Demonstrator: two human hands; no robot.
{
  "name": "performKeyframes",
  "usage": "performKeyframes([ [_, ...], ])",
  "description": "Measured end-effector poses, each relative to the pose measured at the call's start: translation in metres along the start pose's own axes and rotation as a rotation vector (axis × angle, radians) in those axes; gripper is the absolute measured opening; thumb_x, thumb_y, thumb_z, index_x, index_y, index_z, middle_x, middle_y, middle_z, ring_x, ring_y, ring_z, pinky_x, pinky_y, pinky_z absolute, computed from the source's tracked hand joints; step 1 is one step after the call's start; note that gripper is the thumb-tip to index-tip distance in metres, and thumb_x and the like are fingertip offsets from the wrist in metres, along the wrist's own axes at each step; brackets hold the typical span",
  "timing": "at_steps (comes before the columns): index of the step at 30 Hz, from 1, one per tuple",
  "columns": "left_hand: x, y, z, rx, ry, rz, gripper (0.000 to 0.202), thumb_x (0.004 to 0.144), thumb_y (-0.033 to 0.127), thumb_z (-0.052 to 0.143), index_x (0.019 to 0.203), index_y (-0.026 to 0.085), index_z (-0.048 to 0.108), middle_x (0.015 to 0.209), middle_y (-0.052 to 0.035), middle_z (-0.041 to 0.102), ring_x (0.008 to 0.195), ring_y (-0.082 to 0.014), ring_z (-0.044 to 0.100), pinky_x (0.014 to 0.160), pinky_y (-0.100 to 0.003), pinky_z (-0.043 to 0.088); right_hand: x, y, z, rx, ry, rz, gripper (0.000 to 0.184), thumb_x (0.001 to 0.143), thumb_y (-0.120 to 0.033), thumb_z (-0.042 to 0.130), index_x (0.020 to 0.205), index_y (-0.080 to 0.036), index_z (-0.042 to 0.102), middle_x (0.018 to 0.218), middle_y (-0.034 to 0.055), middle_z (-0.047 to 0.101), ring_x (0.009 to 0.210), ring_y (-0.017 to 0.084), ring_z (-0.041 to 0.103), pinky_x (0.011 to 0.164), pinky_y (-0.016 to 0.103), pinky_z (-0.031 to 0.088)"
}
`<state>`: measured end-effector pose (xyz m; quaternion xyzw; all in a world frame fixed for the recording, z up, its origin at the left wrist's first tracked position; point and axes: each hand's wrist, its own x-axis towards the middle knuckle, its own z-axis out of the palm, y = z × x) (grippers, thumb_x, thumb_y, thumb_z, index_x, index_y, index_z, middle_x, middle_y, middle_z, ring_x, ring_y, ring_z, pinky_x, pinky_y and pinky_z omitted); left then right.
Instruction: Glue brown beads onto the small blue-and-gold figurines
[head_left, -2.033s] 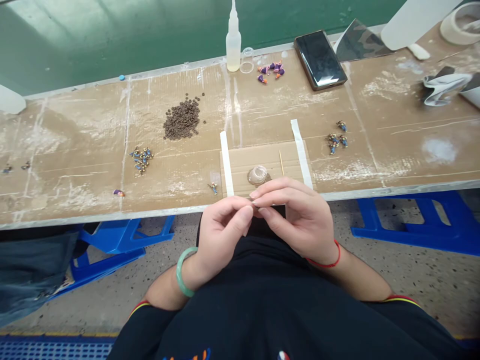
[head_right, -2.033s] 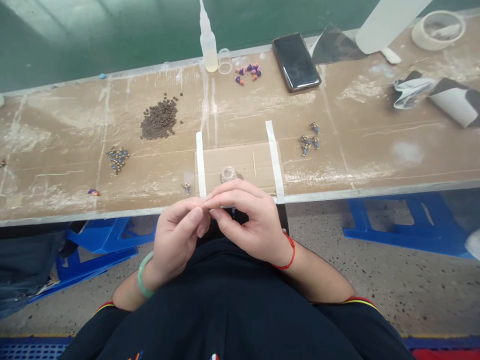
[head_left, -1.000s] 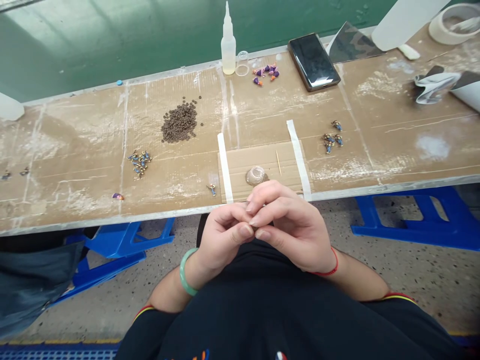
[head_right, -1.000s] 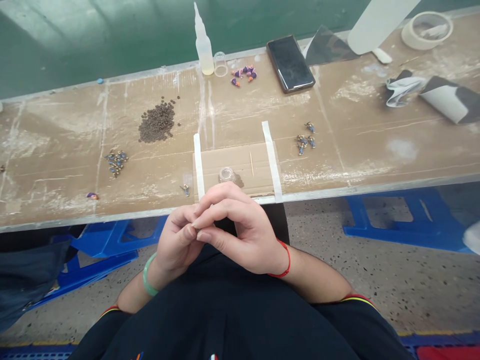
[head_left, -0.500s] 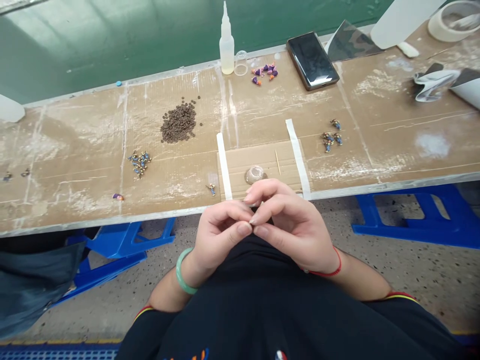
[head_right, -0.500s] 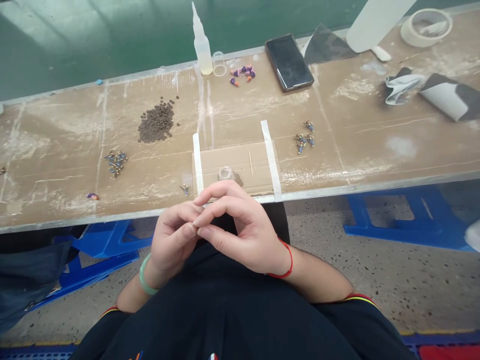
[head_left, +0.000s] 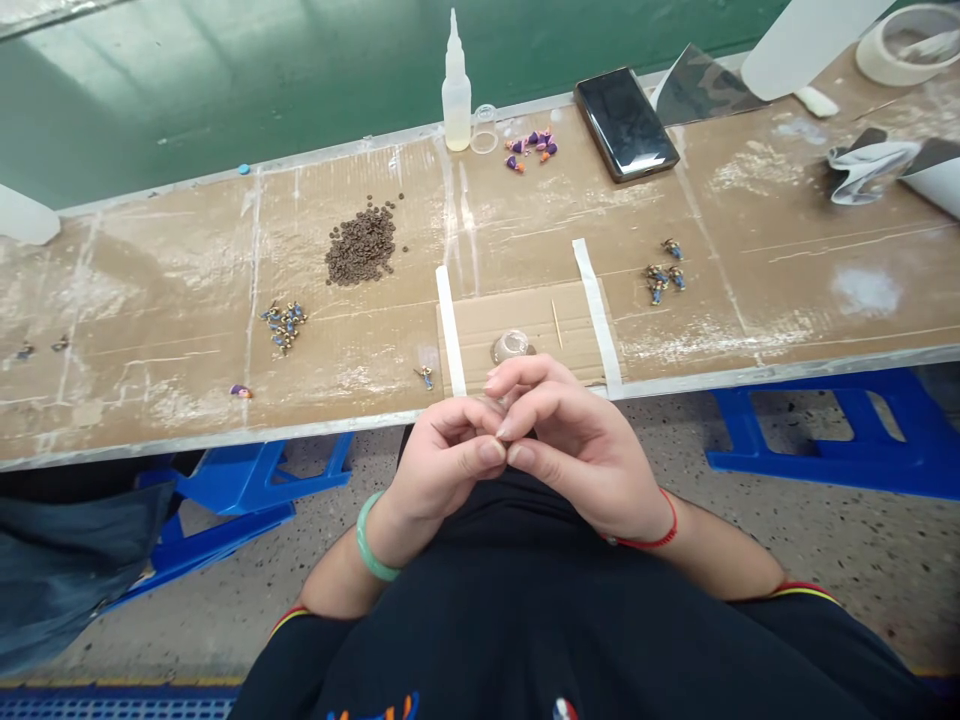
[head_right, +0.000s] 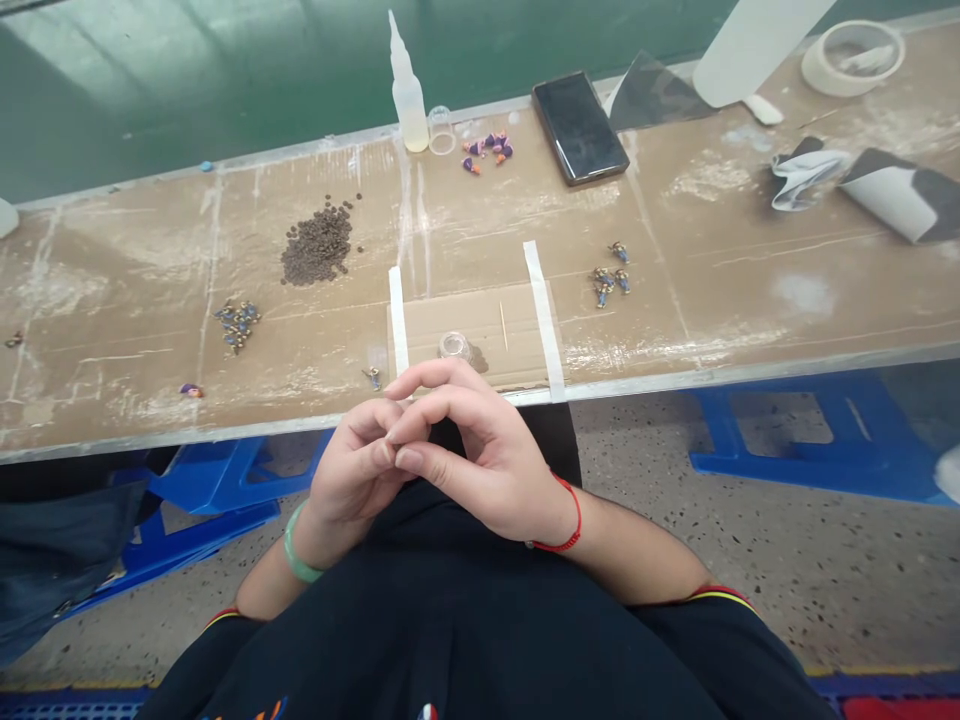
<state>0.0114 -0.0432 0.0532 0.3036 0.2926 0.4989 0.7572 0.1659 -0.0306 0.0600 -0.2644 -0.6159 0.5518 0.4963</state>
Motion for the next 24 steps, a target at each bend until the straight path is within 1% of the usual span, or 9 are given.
performKeyframes([
  [3,0.002,0.001,-0.002,0.008,-0.014,-0.008,0.031,0.072,0.04,0.089,0.067,0.017,0.07,0.054,0.0062,0.045,0.046,-0.0042,0.036,0.043,-0.017,0.03,0.001,-0.002,-0.003,-0.013,-0.02,0.007,0.007,0.096,-0.018,0.068,0.096,-0.024,0.066,0.119,0.0018,0.062,0.119,0.016,0.058,0.11,0.035,0.046],
  [8,0.006,0.001,-0.005,0.023,-0.077,0.016,0.032,0.071,0.04,0.089,0.064,0.016,0.069,0.053,0.0043,0.049,0.048,-0.0059,0.041,0.045,-0.019,0.031,0.003,-0.007,-0.006,-0.101,-0.058,-0.017,0.007,0.096,-0.019,0.069,0.094,-0.024,0.065,0.124,0.0016,0.06,0.123,0.016,0.055,0.11,0.032,0.044],
  [11,0.007,0.0,-0.008,0.0,-0.087,-0.051,0.032,0.07,0.04,0.089,0.065,0.016,0.069,0.053,0.005,0.049,0.046,-0.005,0.037,0.043,-0.019,0.028,0.003,-0.007,-0.007,-0.144,-0.052,-0.027,0.007,0.095,-0.018,0.069,0.092,-0.023,0.064,0.121,0.0024,0.062,0.124,0.018,0.055,0.113,0.035,0.042],
  [13,0.007,0.0,-0.01,0.006,-0.09,-0.095,0.034,0.068,0.04,0.091,0.064,0.015,0.068,0.053,0.0049,0.05,0.046,-0.0049,0.038,0.043,-0.019,0.028,0.003,-0.008,-0.008,-0.17,-0.061,-0.027,0.008,0.095,-0.019,0.069,0.091,-0.023,0.064,0.121,0.0036,0.062,0.125,0.02,0.055,0.112,0.037,0.044],
  [15,0.007,-0.001,-0.012,0.02,-0.115,-0.097,0.036,0.066,0.04,0.091,0.061,0.015,0.066,0.052,0.0044,0.05,0.045,-0.0052,0.039,0.044,-0.019,0.029,0.002,-0.008,-0.009,-0.205,-0.082,-0.037,0.008,0.094,-0.02,0.07,0.09,-0.023,0.065,0.121,0.0047,0.062,0.126,0.022,0.056,0.11,0.039,0.047],
  [18,0.008,0.0,-0.014,0.009,-0.178,-0.061,0.034,0.072,0.038,0.088,0.061,0.015,0.066,0.053,0.0035,0.054,0.042,-0.0039,0.037,0.041,-0.019,0.026,0.002,-0.01,-0.011,-0.309,-0.076,-0.089,0.007,0.093,-0.019,0.071,0.09,-0.023,0.066,0.122,0.005,0.063,0.13,0.025,0.055,0.112,0.043,0.047],
  [20,0.007,-0.001,-0.013,0.008,-0.185,-0.04,0.031,0.077,0.036,0.085,0.063,0.015,0.066,0.054,0.0031,0.055,0.04,-0.0028,0.035,0.039,-0.018,0.024,0.002,-0.012,-0.013,-0.397,-0.05,-0.133,0.008,0.093,-0.017,0.07,0.09,-0.024,0.067,0.121,0.0048,0.064,0.132,0.026,0.053,0.115,0.046,0.045],
  [22,0.006,-0.004,-0.013,0.004,-0.156,-0.046,0.035,0.079,0.039,0.083,0.062,0.015,0.064,0.051,0.0041,0.051,0.039,-0.0026,0.032,0.038,-0.018,0.021,0.002,-0.013,-0.013,-0.491,-0.016,-0.177,0.008,0.093,-0.017,0.07,0.091,-0.024,0.067,0.119,0.0051,0.065,0.131,0.026,0.054,0.115,0.049,0.045],
  [24,0.005,-0.008,-0.011,-0.025,-0.1,-0.081,0.04,0.079,0.044,0.082,0.062,0.015,0.06,0.047,0.0066,0.041,0.039,-0.0025,0.027,0.037,-0.018,0.017,0.003,-0.011,-0.011,-0.605,0.034,-0.23,0.011,0.093,-0.015,0.068,0.093,-0.025,0.068,0.116,0.0056,0.066,0.129,0.027,0.056,0.111,0.05,0.048],
])
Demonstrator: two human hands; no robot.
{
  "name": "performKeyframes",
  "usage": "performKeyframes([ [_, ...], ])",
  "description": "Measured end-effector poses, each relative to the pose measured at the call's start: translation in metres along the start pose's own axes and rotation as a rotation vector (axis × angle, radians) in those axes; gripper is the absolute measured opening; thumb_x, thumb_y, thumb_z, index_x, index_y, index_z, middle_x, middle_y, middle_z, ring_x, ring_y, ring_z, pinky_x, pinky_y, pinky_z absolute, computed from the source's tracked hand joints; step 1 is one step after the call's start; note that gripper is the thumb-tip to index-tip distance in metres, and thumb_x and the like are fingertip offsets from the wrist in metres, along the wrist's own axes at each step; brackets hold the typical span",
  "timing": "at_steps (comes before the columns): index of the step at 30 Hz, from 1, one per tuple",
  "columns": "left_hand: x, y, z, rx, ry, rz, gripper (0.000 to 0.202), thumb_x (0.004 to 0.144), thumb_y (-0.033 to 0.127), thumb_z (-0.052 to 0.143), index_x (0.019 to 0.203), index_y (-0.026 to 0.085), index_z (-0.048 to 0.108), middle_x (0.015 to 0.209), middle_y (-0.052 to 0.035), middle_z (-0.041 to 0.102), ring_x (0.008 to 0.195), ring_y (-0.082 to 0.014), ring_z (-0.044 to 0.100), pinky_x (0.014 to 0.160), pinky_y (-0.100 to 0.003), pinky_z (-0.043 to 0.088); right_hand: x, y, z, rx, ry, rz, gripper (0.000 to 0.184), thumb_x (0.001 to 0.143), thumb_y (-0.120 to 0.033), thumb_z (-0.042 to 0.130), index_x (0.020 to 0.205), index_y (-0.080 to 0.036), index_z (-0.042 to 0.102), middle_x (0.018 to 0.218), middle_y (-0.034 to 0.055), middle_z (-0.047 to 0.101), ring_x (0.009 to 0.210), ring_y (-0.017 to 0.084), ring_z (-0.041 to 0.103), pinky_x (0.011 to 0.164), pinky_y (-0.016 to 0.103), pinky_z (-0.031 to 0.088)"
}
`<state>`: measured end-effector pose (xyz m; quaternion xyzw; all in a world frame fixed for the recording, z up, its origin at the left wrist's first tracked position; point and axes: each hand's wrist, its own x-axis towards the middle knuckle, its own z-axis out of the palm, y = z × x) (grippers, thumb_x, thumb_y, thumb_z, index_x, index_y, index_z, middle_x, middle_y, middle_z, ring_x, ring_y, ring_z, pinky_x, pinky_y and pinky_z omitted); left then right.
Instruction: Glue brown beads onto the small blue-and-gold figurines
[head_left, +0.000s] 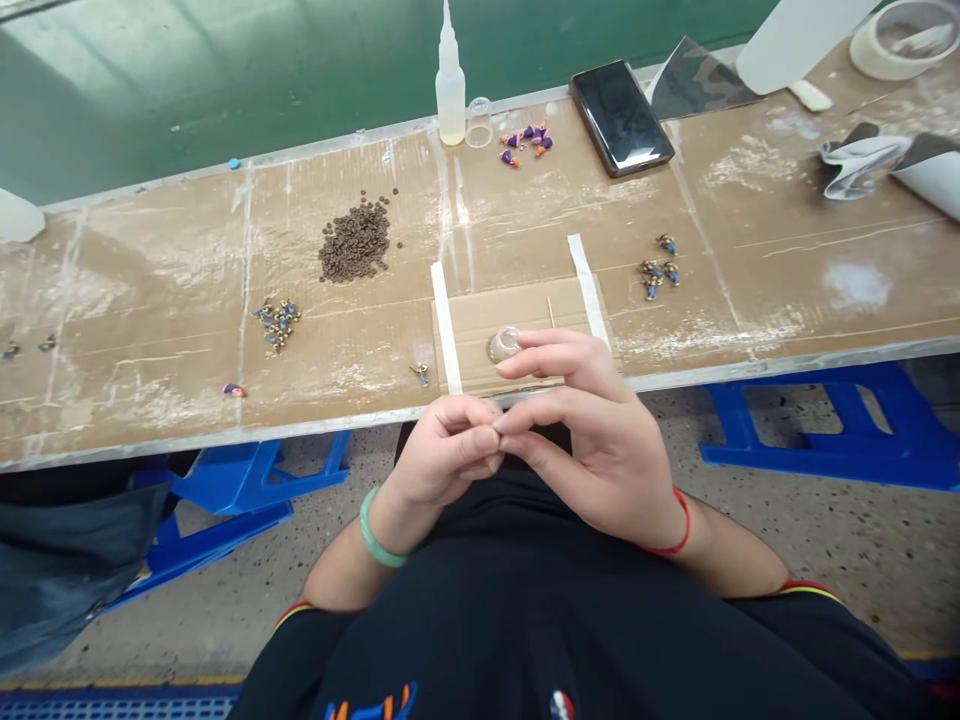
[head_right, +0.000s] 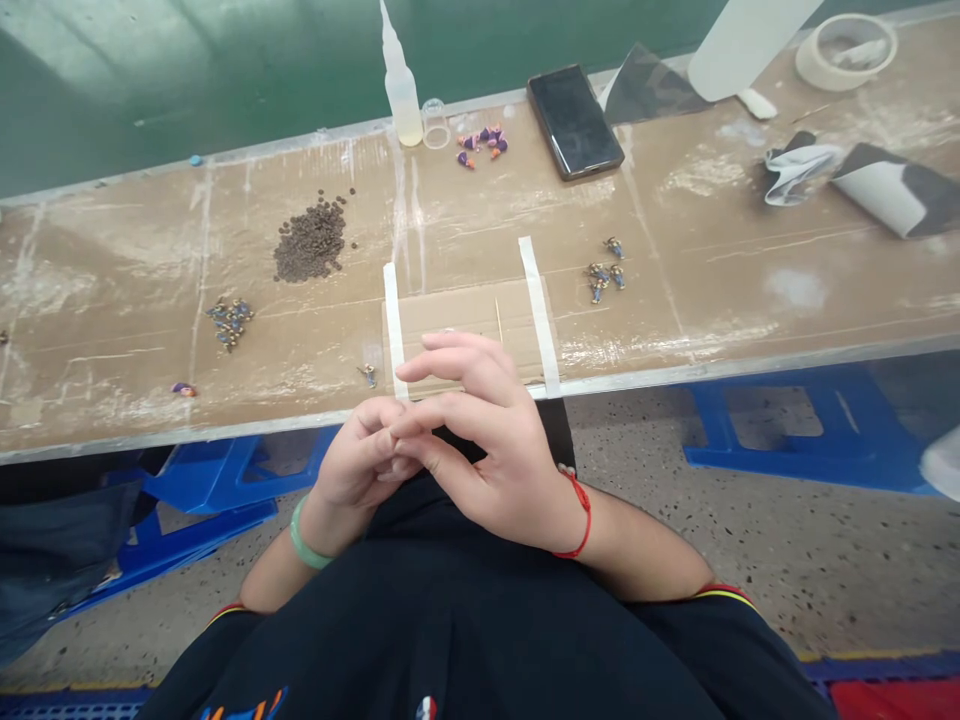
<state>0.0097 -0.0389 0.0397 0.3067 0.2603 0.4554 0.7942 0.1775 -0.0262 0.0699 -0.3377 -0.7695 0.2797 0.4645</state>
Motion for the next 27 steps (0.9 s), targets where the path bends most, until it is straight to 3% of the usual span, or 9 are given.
performKeyframes([
  [3,0.0,-0.005,0.004,-0.075,0.097,-0.057,0.047,0.077,0.05,0.083,0.061,0.016,0.054,0.048,0.0093,0.031,0.041,-0.0016,0.019,0.038,-0.017,0.015,-0.001,0.004,0.007,-0.163,0.107,-0.083,0.017,0.093,-0.012,0.066,0.1,-0.027,0.068,0.114,0.0057,0.067,0.125,0.028,0.058,0.105,0.05,0.052],
  [7,0.003,-0.007,0.01,-0.142,0.144,-0.077,0.049,0.076,0.048,0.084,0.061,0.017,0.049,0.05,0.0099,0.027,0.043,-0.0014,0.016,0.039,-0.017,0.015,-0.003,0.009,0.014,-0.189,0.189,-0.127,0.018,0.093,-0.012,0.065,0.102,-0.027,0.066,0.11,0.0048,0.068,0.118,0.026,0.063,0.101,0.048,0.055],
  [20,0.001,0.001,0.001,-0.031,0.123,-0.064,0.047,0.074,0.049,0.086,0.061,0.014,0.057,0.047,0.0067,0.041,0.041,-0.0022,0.029,0.04,-0.017,0.019,0.0,0.014,0.01,-0.362,0.163,-0.311,0.014,0.096,-0.018,0.064,0.104,-0.028,0.071,0.113,0.003,0.072,0.121,0.025,0.061,0.099,0.043,0.061],
  [27,0.005,-0.005,-0.001,-0.08,0.108,-0.017,0.049,0.064,0.05,0.091,0.057,0.017,0.055,0.042,0.009,0.037,0.038,-0.0027,0.027,0.04,-0.018,0.026,0.004,0.01,0.009,-0.24,0.096,-0.254,0.01,0.099,-0.022,0.061,0.103,-0.028,0.068,0.115,0.0055,0.068,0.122,0.026,0.059,0.101,0.046,0.059],
])
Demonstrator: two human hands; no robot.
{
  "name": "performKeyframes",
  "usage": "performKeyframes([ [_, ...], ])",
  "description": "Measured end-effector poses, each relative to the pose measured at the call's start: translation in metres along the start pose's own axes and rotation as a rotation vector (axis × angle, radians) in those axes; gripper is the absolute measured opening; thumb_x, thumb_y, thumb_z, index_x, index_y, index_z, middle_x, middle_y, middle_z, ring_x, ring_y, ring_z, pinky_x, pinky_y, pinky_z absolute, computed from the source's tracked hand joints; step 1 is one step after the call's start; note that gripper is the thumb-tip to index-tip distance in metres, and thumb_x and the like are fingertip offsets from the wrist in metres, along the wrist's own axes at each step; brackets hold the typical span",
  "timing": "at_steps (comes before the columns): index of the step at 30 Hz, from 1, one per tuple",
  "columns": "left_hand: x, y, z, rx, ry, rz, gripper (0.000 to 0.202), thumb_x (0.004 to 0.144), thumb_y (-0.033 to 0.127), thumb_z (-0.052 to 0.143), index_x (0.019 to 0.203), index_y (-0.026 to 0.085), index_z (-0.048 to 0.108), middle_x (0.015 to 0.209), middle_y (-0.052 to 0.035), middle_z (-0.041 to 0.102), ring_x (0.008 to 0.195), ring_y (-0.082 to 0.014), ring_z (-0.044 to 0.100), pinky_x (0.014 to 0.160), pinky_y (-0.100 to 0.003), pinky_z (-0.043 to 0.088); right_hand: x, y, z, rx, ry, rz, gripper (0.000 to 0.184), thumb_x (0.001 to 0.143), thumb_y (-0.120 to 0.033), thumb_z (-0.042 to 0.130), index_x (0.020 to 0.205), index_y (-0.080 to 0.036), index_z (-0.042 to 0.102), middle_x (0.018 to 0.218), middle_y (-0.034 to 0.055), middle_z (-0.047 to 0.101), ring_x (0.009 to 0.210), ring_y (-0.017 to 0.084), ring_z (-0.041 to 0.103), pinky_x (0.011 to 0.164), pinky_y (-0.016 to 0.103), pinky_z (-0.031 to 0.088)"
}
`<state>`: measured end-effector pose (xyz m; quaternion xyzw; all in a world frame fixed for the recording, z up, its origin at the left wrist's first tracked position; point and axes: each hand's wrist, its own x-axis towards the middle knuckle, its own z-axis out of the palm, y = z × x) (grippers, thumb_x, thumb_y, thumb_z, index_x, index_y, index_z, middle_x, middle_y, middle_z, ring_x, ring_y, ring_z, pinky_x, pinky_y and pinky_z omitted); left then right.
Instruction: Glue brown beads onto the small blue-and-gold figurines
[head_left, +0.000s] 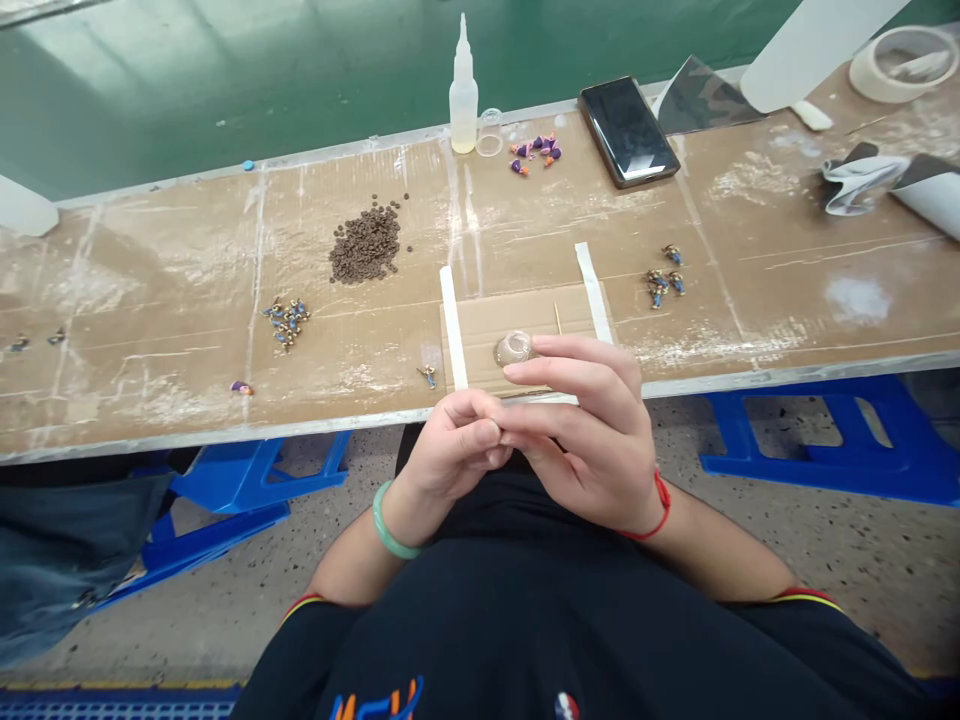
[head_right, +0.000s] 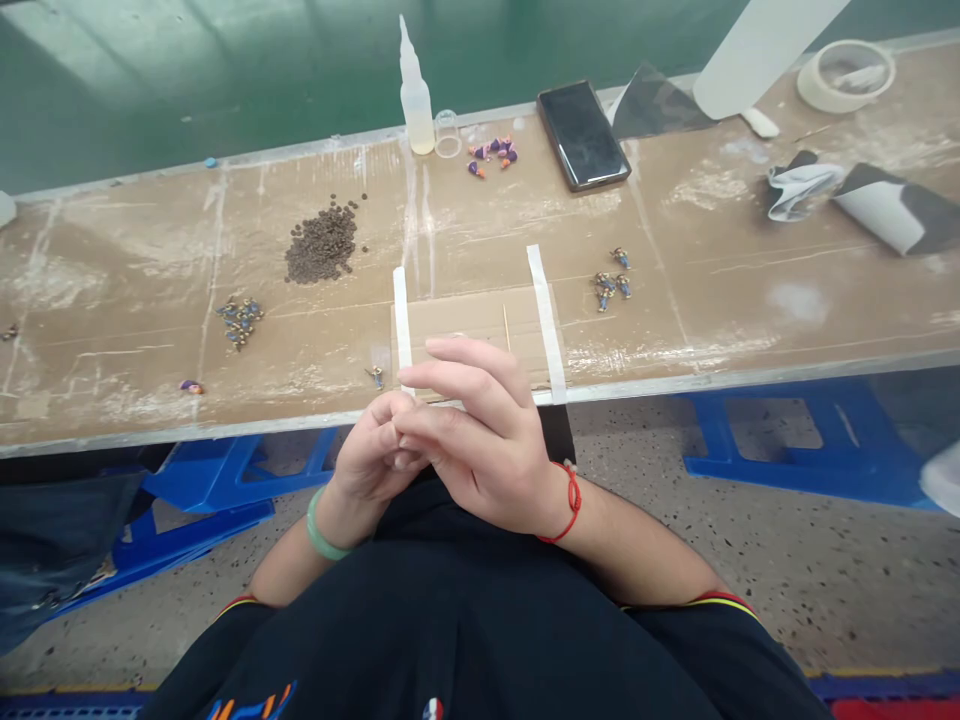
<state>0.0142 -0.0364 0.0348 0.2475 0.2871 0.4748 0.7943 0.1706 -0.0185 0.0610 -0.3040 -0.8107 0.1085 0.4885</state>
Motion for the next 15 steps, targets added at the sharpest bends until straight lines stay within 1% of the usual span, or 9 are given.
performKeyframes([
  [4,0.004,-0.004,0.0,-0.058,-0.054,-0.006,0.044,0.064,0.052,0.089,0.062,0.018,0.063,0.04,0.0098,0.035,0.035,-0.0031,0.023,0.037,-0.018,0.02,-0.001,-0.002,0.004,0.014,0.091,0.033,0.013,0.097,-0.025,0.065,0.11,-0.027,0.064,0.112,0.0059,0.067,0.118,0.026,0.061,0.101,0.048,0.057],
  [8,0.006,-0.008,0.002,-0.107,-0.118,0.014,0.041,0.069,0.052,0.085,0.061,0.018,0.064,0.038,0.0097,0.031,0.034,-0.0027,0.017,0.036,-0.019,0.017,-0.001,-0.002,0.006,0.007,0.145,0.048,0.012,0.096,-0.028,0.068,0.107,-0.028,0.062,0.108,0.0051,0.066,0.114,0.026,0.062,0.098,0.048,0.056],
  [12,0.006,-0.011,0.004,-0.141,-0.069,-0.009,0.044,0.062,0.055,0.088,0.057,0.02,0.061,0.038,0.0089,0.03,0.035,-0.0039,0.017,0.036,-0.02,0.019,0.001,-0.003,0.003,0.032,0.173,0.065,0.012,0.098,-0.039,0.064,0.105,-0.029,0.063,0.106,0.0059,0.066,0.109,0.028,0.063,0.093,0.05,0.057],
  [15,0.006,-0.012,0.004,-0.184,-0.051,-0.05,0.042,0.059,0.053,0.089,0.057,0.021,0.062,0.039,0.0086,0.03,0.037,-0.0042,0.015,0.035,-0.02,0.014,-0.002,-0.002,-0.003,0.013,0.246,0.098,0.013,0.1,-0.041,0.058,0.102,-0.029,0.062,0.1,0.0063,0.066,0.103,0.029,0.064,0.089,0.051,0.056],
])
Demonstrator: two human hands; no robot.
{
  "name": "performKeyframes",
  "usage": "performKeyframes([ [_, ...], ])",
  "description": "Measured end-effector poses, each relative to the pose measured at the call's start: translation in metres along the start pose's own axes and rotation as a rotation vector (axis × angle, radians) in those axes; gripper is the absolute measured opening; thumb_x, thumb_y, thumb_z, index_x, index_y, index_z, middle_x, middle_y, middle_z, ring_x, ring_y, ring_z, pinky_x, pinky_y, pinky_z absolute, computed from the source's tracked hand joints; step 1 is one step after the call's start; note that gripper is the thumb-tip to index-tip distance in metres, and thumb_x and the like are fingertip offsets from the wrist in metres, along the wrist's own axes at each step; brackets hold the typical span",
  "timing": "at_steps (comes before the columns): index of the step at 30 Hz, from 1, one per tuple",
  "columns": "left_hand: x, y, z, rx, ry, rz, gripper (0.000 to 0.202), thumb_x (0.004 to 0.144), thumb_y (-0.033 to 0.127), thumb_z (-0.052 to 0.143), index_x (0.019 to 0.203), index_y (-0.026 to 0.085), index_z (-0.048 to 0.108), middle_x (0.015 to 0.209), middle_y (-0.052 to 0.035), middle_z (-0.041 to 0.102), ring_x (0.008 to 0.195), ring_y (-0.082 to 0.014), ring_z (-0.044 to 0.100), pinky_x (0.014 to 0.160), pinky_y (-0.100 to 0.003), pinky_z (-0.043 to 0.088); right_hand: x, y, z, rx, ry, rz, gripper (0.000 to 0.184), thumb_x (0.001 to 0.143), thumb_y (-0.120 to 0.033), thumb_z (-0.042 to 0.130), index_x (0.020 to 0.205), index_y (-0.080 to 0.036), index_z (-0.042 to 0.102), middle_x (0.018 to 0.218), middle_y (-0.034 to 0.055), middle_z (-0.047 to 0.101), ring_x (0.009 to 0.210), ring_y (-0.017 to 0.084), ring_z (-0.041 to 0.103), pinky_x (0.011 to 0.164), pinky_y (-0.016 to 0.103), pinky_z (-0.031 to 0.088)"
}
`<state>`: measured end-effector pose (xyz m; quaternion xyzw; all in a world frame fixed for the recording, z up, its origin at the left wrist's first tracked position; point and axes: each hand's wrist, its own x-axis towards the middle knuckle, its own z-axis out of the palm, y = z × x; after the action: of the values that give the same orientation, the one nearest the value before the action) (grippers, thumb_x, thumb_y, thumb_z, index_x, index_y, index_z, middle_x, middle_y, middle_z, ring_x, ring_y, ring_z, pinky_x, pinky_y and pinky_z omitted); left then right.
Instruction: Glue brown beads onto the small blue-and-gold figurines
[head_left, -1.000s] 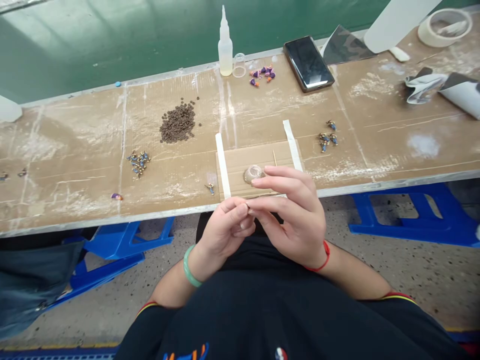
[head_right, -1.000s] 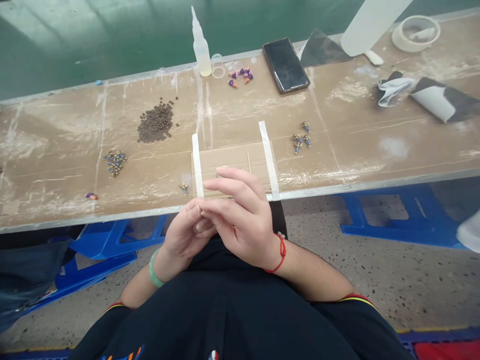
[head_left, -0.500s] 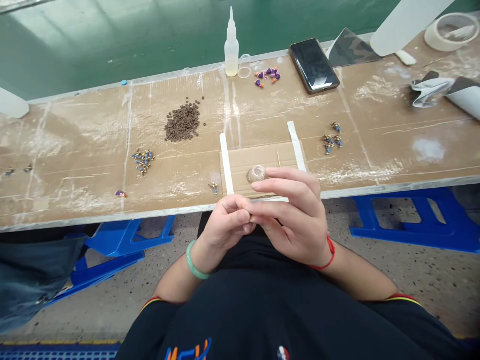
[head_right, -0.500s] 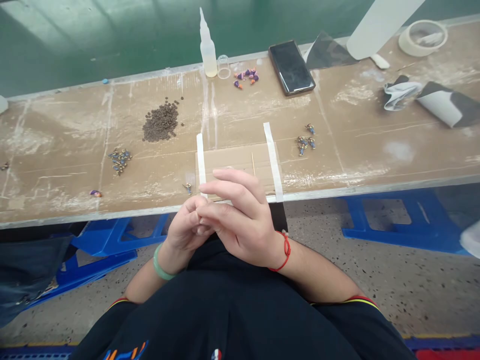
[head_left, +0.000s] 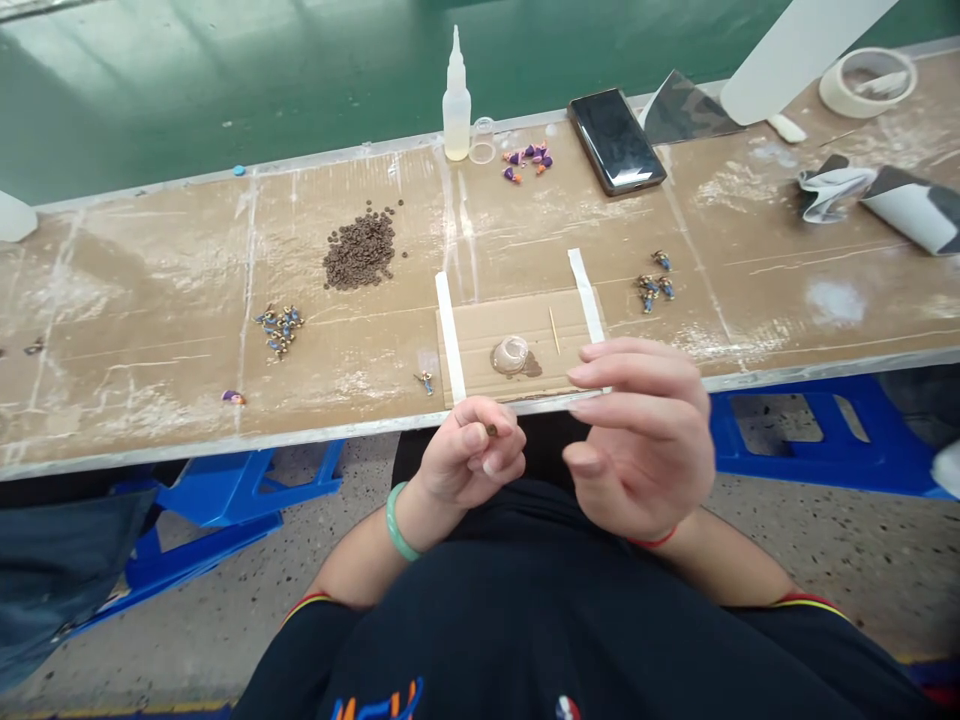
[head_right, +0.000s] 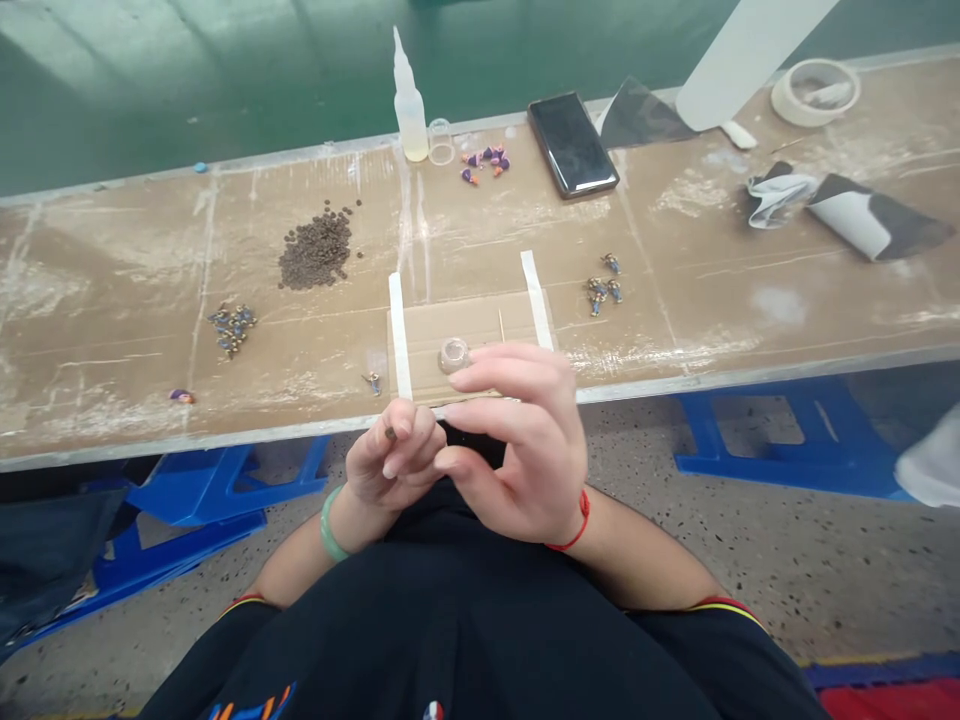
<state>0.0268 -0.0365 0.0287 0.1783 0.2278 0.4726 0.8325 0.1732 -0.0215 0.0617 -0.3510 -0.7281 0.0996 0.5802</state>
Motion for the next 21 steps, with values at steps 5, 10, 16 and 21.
performKeyframes([
  [5,0.0,0.001,-0.005,-0.076,-0.086,0.011,0.036,0.066,0.048,0.088,0.061,0.022,0.064,0.041,0.0093,0.024,0.038,-0.0044,0.013,0.034,-0.02,0.01,-0.006,0.018,-0.02,-0.154,0.089,0.116,0.007,0.1,-0.034,0.056,0.1,-0.029,0.061,0.096,0.0053,0.064,0.097,0.028,0.065,0.088,0.051,0.055],
  [10,0.001,0.005,-0.011,-0.116,-0.122,0.076,0.025,0.076,0.04,0.084,0.068,0.022,0.068,0.043,0.0102,0.022,0.038,-0.0047,0.011,0.034,-0.02,0.012,0.006,0.056,-0.045,-0.184,-0.251,0.14,0.007,0.094,-0.018,0.065,0.095,-0.024,0.066,0.094,0.0039,0.067,0.09,0.022,0.065,0.08,0.04,0.053],
  [16,0.002,0.005,-0.016,-0.143,-0.212,0.075,0.012,0.083,0.035,0.079,0.081,0.024,0.076,0.043,0.0101,0.023,0.037,-0.0047,0.011,0.033,-0.019,0.013,0.035,0.107,-0.049,-0.174,-0.691,0.033,0.009,0.094,-0.018,0.061,0.089,-0.023,0.066,0.095,0.004,0.063,0.089,0.02,0.057,0.083,0.039,0.049],
  [21,0.003,0.002,-0.018,-0.177,-0.255,0.068,0.009,0.087,0.032,0.076,0.087,0.023,0.077,0.046,0.0093,0.027,0.038,-0.0045,0.013,0.035,-0.018,0.014,0.054,0.132,-0.038,-0.149,-0.951,-0.147,0.014,0.093,-0.013,0.057,0.087,-0.02,0.068,0.099,0.0069,0.058,0.093,0.021,0.05,0.083,0.037,0.046],
])
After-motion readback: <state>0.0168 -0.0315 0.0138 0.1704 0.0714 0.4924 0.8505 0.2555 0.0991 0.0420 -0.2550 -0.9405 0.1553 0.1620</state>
